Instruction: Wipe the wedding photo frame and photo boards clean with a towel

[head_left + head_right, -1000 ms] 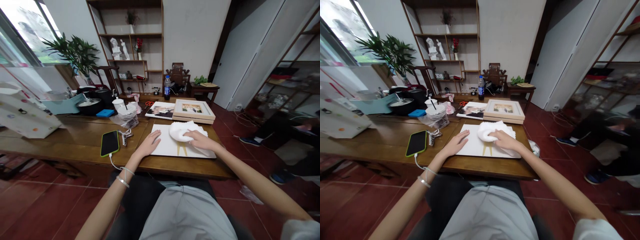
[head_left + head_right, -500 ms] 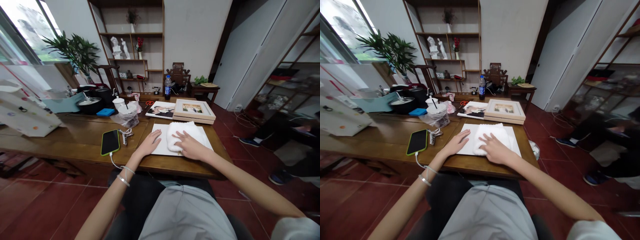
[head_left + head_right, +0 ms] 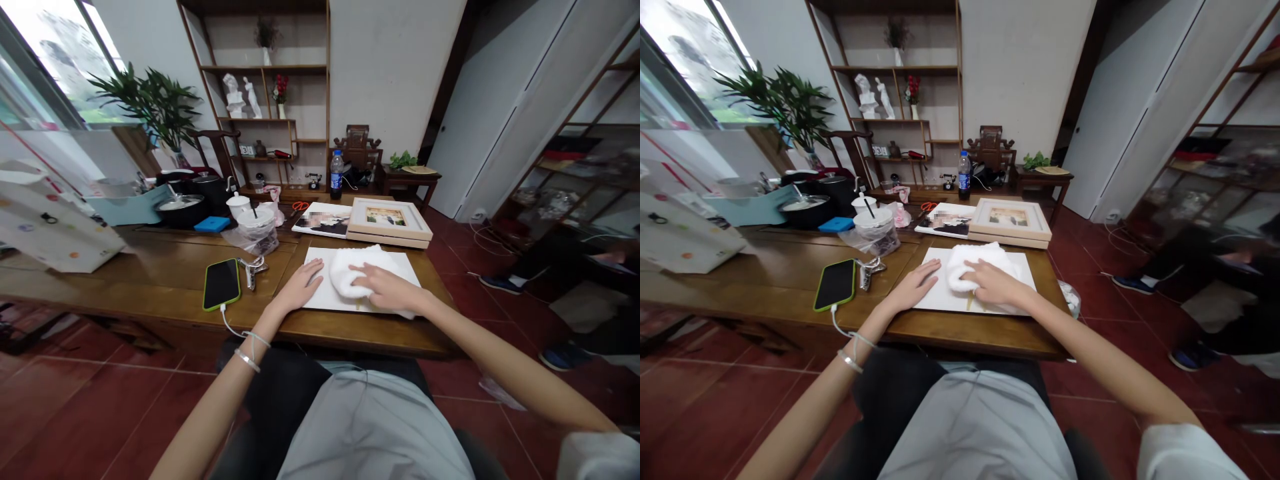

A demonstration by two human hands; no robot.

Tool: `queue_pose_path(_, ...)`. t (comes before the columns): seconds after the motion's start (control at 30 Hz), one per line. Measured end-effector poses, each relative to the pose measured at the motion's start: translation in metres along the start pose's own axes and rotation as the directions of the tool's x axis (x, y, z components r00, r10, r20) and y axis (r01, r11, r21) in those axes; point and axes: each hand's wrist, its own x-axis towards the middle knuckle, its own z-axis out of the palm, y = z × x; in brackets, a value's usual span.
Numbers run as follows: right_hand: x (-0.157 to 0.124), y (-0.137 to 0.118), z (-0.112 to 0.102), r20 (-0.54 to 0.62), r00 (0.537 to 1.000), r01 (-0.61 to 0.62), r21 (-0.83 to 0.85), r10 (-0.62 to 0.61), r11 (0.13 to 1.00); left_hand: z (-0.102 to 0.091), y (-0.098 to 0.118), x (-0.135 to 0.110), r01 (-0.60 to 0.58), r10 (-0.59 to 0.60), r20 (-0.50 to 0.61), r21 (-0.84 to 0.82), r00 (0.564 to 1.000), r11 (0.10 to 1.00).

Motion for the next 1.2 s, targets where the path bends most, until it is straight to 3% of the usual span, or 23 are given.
queue_pose_path(0.13,0.034,0.028,0.012,-0.059,0.997,-0.056,-0.039,0.053,0.998,0.0,0.0,0.0,0.015,-0.015,0.004,-0.004,1.0,1.0)
queue_pose_path(0.27,0.054,0.029,0.022,-0.076,0.991,-0.119,-0.128,0.11,0.985,0.0,-0.001,0.0,0.007,-0.007,0.004,-0.004,1.0,1.0)
queue_pose_path(0.37,0.055,0.01,0.025,-0.051,0.994,-0.108,-0.187,0.101,0.976,0.0,-0.002,0.0,-0.012,0.012,0.001,-0.013,1.0,1.0)
queue_pose_path(0.5,0.034,-0.032,0.021,-0.032,0.999,-0.005,-0.238,-0.002,0.971,0.001,-0.002,0.001,-0.011,0.01,-0.01,-0.016,1.0,1.0)
queue_pose_path(0.6,0.008,-0.062,0.012,-0.017,0.992,0.117,-0.193,-0.122,0.974,0.001,-0.002,0.001,-0.013,0.013,-0.028,-0.023,1.0,1.0)
queue_pose_path(0.7,-0.012,-0.076,0.0,0.01,0.98,0.197,-0.105,-0.197,0.975,0.001,-0.002,0.001,-0.021,0.021,-0.031,-0.027,0.999,0.999)
queue_pose_path(0.8,-0.018,-0.065,-0.01,0.044,0.982,0.187,-0.028,-0.186,0.982,0.001,-0.002,0.0,-0.03,0.029,-0.036,-0.027,0.999,0.999)
queue_pose_path(0.93,-0.004,-0.028,-0.014,0.059,0.996,0.067,0.001,-0.067,0.998,0.003,-0.005,0.0,-0.023,0.021,-0.034,-0.034,0.999,0.999)
queue_pose_path(1.07,0.022,0.007,-0.005,-0.018,0.994,-0.105,-0.079,0.104,0.991,0.005,-0.01,0.0,-0.007,0.005,-0.024,-0.053,1.0,0.999)
queue_pose_path(1.2,0.047,0.014,0.011,-0.083,0.976,-0.211,-0.142,0.201,0.967,0.004,-0.007,0.001,0.017,-0.017,-0.01,-0.066,1.0,0.998)
